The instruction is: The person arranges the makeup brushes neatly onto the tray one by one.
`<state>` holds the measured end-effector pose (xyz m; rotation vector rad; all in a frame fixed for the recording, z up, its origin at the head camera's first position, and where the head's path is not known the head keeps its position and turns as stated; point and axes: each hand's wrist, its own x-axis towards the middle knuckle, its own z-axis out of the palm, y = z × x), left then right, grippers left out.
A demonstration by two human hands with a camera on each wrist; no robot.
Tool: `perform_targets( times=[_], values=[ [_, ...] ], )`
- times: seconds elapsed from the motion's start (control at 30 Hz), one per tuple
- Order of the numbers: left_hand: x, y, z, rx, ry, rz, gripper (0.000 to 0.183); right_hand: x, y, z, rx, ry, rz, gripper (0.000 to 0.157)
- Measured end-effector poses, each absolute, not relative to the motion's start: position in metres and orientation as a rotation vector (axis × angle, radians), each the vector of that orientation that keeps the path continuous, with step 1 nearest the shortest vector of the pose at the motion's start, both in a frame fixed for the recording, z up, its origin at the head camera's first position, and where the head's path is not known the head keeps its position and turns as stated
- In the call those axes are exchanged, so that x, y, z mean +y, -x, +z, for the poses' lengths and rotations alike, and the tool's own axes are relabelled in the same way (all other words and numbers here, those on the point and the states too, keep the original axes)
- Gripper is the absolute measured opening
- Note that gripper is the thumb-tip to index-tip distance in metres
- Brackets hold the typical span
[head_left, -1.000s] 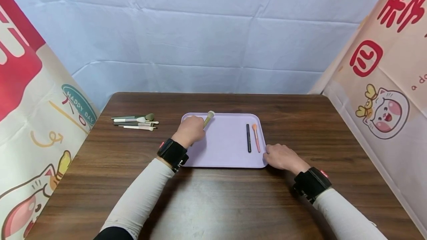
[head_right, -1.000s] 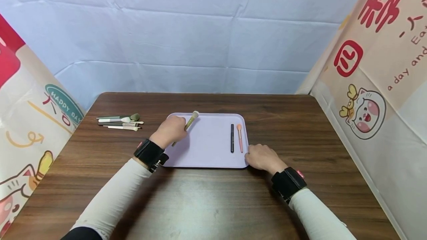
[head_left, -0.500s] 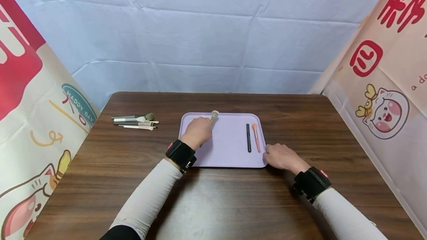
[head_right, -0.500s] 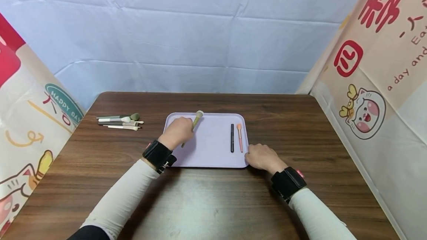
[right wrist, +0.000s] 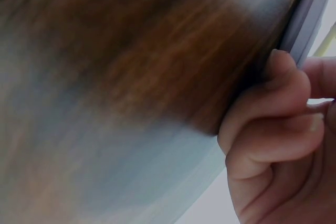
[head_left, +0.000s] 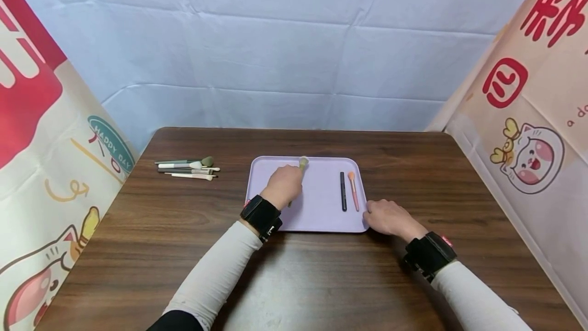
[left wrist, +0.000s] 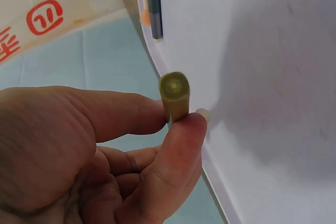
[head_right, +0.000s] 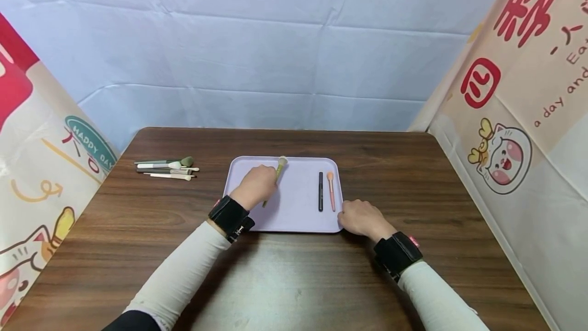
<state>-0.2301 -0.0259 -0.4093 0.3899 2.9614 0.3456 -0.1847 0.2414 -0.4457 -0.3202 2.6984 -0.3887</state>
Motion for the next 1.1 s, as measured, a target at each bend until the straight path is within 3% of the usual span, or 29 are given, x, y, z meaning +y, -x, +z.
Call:
perform_targets(
  times=[1.1],
  values=[
    [0.023, 0.225, -0.426, 3.019, -0.473, 0.313, 0.022, 0.241, 0.183, -0.445, 2.72, 0.371, -0.378, 0.023]
  ],
)
